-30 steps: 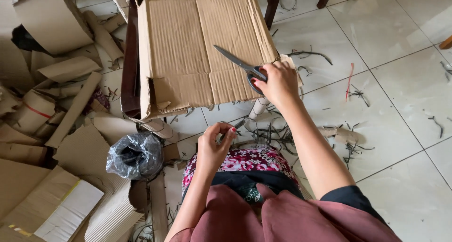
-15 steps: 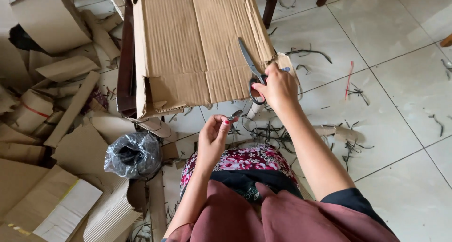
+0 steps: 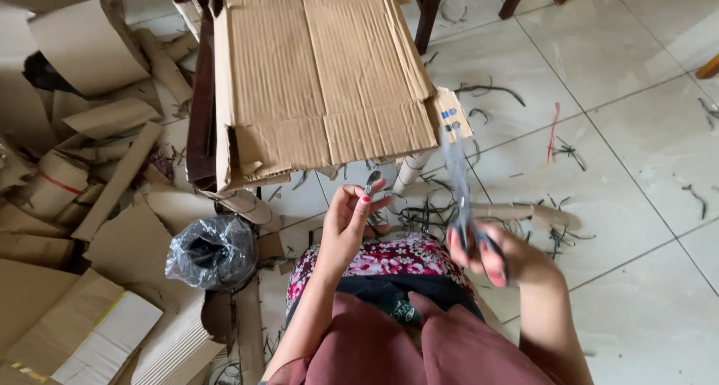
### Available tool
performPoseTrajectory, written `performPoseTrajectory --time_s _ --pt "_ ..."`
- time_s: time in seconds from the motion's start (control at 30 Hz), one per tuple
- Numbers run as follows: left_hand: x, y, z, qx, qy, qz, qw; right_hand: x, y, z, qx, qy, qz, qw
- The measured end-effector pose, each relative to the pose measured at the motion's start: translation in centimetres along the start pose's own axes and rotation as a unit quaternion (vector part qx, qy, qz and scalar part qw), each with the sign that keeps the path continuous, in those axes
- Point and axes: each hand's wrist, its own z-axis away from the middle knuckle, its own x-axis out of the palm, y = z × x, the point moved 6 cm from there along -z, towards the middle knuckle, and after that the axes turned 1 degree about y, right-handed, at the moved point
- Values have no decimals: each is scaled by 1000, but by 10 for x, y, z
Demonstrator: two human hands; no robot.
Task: The person wraps and ties black plastic strips around cardboard-covered chair legs and crossbars to secure them. They then place a flat cardboard sheet on the chair seat and cut additional strips with scissors.
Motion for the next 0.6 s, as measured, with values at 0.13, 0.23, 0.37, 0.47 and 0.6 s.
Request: performPoseTrajectory --time_s 0.13,0.23,0.37,0.47,0.6 --pt "1 -9 -7 38 -36 8 999 47 -2 38 142 -49 -27 988" --pt "-2 -8 -10 43 -24 -8 999 44 44 53 260 -47 -169 950" --pt "-3 6 -11 39 8 -46 998 32 67 49 279 14 -39 959" --pt "-3 16 -14 45 26 -76 996 40 34 40 308 42 120 943" --pt "-5 21 -15 57 34 -82 994 58 32 28 151 -23 399 904"
